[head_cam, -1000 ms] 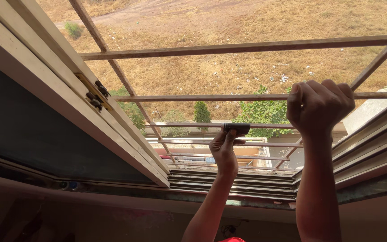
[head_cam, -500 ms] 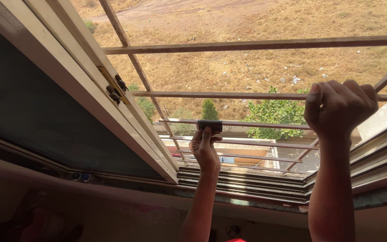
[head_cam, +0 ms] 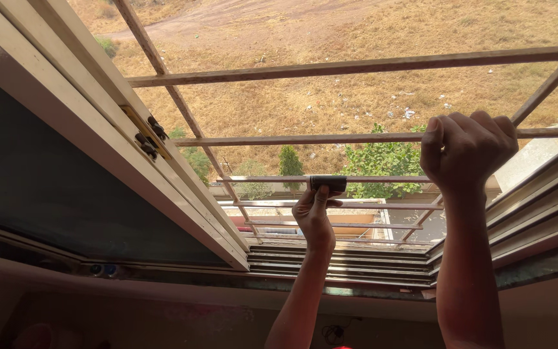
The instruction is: The person uses a small brush to clean the horizontal bars of a metal window grille. They hold the grille with one hand while scrubbing each bar with the other, moving along the length of the bars repeatedly.
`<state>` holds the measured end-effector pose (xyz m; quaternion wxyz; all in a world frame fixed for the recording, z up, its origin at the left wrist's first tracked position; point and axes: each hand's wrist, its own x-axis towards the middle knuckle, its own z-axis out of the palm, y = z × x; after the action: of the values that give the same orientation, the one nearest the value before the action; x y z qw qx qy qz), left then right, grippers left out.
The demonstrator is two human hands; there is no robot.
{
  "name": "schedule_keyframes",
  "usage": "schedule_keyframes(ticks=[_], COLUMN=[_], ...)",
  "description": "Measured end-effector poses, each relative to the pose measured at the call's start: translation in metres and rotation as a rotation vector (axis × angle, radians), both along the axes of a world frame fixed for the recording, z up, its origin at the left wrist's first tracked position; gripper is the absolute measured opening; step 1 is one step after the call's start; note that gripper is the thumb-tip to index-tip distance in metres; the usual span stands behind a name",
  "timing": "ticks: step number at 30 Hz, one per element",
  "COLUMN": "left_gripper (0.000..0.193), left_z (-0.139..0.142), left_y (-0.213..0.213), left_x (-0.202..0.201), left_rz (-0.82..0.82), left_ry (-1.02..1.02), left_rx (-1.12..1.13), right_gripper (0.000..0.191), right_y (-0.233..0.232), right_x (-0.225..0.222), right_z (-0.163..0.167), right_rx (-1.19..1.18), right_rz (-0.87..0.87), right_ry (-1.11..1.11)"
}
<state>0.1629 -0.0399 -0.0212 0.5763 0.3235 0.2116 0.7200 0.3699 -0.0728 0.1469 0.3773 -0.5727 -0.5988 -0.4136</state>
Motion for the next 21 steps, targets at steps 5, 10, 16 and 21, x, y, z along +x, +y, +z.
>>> schedule_keyframes(ticks=[5,10,16,21], left_gripper=[0.016,0.017,0.015,0.013], left_z=[0.006,0.009,0.006,0.002], left_y=[-0.01,-0.013,-0.011,-0.002], left_x=[0.027,0.029,0.027,0.011], left_rz=[-0.061,-0.086,-0.072,-0.027], left_ry=[0.01,0.03,0.022,-0.04], left_rx=[0.031,0.031,0.029,0.017], right_gripper=[0.054,0.051,0.051,0.051], right_y=[-0.001,-0.003,-0.005,-0.005], right_x=[-0.001,-0.003,-0.004,-0.004], right_z=[0.0,0.002,0.004,0.004], right_rx=[-0.003,-0.001,-0.035,-0.012], right_rz=[0.006,0.02,-0.009,0.015], right_ry=[-0.005,-0.005,-0.01,-0.007])
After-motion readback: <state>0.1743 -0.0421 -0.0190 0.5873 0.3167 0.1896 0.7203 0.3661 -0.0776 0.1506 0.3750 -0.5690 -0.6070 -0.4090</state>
